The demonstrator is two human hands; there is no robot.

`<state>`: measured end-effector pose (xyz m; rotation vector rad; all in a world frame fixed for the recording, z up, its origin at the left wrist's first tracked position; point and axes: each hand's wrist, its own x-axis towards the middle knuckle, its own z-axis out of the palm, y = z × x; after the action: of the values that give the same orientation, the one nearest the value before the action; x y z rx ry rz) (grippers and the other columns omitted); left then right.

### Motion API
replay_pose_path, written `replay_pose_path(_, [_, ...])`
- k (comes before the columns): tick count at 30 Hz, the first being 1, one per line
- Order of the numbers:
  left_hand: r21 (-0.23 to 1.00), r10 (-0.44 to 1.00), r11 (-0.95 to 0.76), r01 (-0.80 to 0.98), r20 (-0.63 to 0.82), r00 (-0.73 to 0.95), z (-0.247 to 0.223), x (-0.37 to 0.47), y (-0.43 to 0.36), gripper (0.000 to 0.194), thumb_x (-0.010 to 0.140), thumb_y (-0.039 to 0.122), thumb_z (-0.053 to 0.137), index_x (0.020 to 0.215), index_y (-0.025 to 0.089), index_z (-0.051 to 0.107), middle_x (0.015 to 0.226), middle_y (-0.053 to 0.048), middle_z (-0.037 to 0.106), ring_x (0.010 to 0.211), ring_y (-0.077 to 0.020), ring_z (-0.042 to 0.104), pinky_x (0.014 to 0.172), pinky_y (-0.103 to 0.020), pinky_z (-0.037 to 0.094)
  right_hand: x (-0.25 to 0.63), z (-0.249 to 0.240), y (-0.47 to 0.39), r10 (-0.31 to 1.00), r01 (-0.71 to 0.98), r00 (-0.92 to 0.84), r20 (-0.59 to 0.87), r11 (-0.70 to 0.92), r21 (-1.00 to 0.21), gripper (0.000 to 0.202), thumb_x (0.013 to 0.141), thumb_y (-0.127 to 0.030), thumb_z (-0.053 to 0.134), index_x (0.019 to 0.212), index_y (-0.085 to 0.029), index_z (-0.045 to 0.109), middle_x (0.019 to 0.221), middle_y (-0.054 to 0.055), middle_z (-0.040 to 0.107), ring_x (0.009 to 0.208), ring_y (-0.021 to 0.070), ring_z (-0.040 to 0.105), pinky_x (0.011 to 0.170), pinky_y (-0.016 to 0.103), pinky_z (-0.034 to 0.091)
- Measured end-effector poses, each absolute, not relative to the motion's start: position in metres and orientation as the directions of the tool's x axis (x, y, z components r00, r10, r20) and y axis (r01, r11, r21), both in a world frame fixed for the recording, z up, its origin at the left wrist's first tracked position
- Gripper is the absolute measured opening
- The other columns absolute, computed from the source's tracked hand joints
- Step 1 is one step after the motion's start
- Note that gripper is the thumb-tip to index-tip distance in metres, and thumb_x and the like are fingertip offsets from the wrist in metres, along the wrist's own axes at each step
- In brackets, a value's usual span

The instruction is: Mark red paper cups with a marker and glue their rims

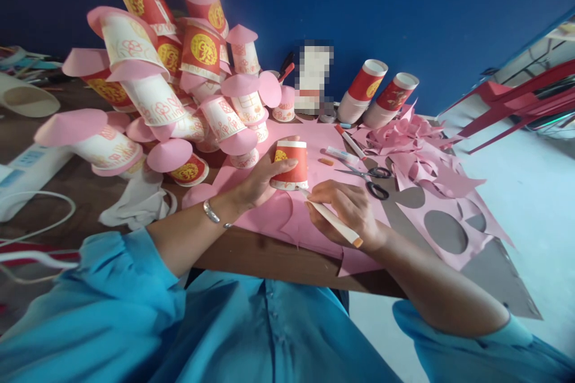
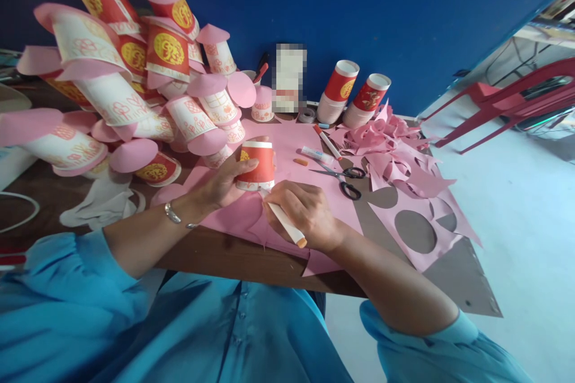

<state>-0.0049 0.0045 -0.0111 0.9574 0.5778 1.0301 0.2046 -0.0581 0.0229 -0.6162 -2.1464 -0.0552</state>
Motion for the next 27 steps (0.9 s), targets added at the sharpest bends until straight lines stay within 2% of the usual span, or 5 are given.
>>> replay_pose_path(5, [0.889, 0.910, 0.152, -0.432, 0.045, 0.413, -0.0102, -0.0049, 0.0049, 0.077, 0.084, 0.042, 0.089, 0.153, 0.028, 0.058, 0.115, -0.004, 0.069, 0.094, -0.0195, 0.065, 0.083, -0.032, 0.054, 0.2071, 0.0253, -0.0583, 0.430, 0.490, -0.490, 0.758, 0.855, -0.168, 0.016, 0.101, -0.010, 0.064, 0.107, -0.023, 0.058, 0.082, 0.001, 0.076, 0.067, 0.0167, 0.075, 0.057, 0.027, 0.056])
replay_pose_path(14, [0.900, 0.913, 0.146, -0.410, 0.037, 0.406, -0.0067, -0.0057, 0.0017, 0.075, 0.087, 0.043, 0.086, 0.155, 0.028, 0.057, 0.118, -0.005, 0.068, 0.101, -0.0218, 0.064, 0.087, -0.034, 0.054, 0.2038, 0.0245, -0.0605, 0.424, 0.467, -0.492, 0.761, 0.866, -0.180, 0.019, 0.099, -0.008, 0.065, 0.107, -0.024, 0.058, 0.080, -0.001, 0.075, 0.067, 0.0158, 0.075, 0.058, 0.027, 0.057])
replay_pose_path(23, [0.892, 0.904, 0.151, -0.427, 0.050, 0.425, -0.0074, -0.0043, 0.0025, 0.076, 0.084, 0.044, 0.089, 0.151, 0.029, 0.058, 0.110, -0.003, 0.066, 0.093, -0.0195, 0.061, 0.082, -0.033, 0.053, 0.2057, 0.0254, -0.0595, 0.437, 0.507, -0.481, 0.760, 0.846, -0.165, 0.018, 0.099, -0.009, 0.065, 0.107, -0.024, 0.058, 0.081, 0.000, 0.076, 0.066, 0.0161, 0.074, 0.056, 0.027, 0.056])
replay_pose_path(27, [0.906, 0.902, 0.144, -0.398, 0.045, 0.429, -0.0099, -0.0055, 0.0026, 0.077, 0.087, 0.046, 0.086, 0.155, 0.029, 0.056, 0.115, -0.004, 0.068, 0.101, -0.0217, 0.064, 0.089, -0.035, 0.054, 0.2040, 0.0253, -0.0608, 0.417, 0.468, -0.495, 0.762, 0.867, -0.170, 0.020, 0.098, -0.007, 0.065, 0.106, -0.024, 0.058, 0.079, -0.001, 0.075, 0.067, 0.0166, 0.075, 0.059, 0.027, 0.057])
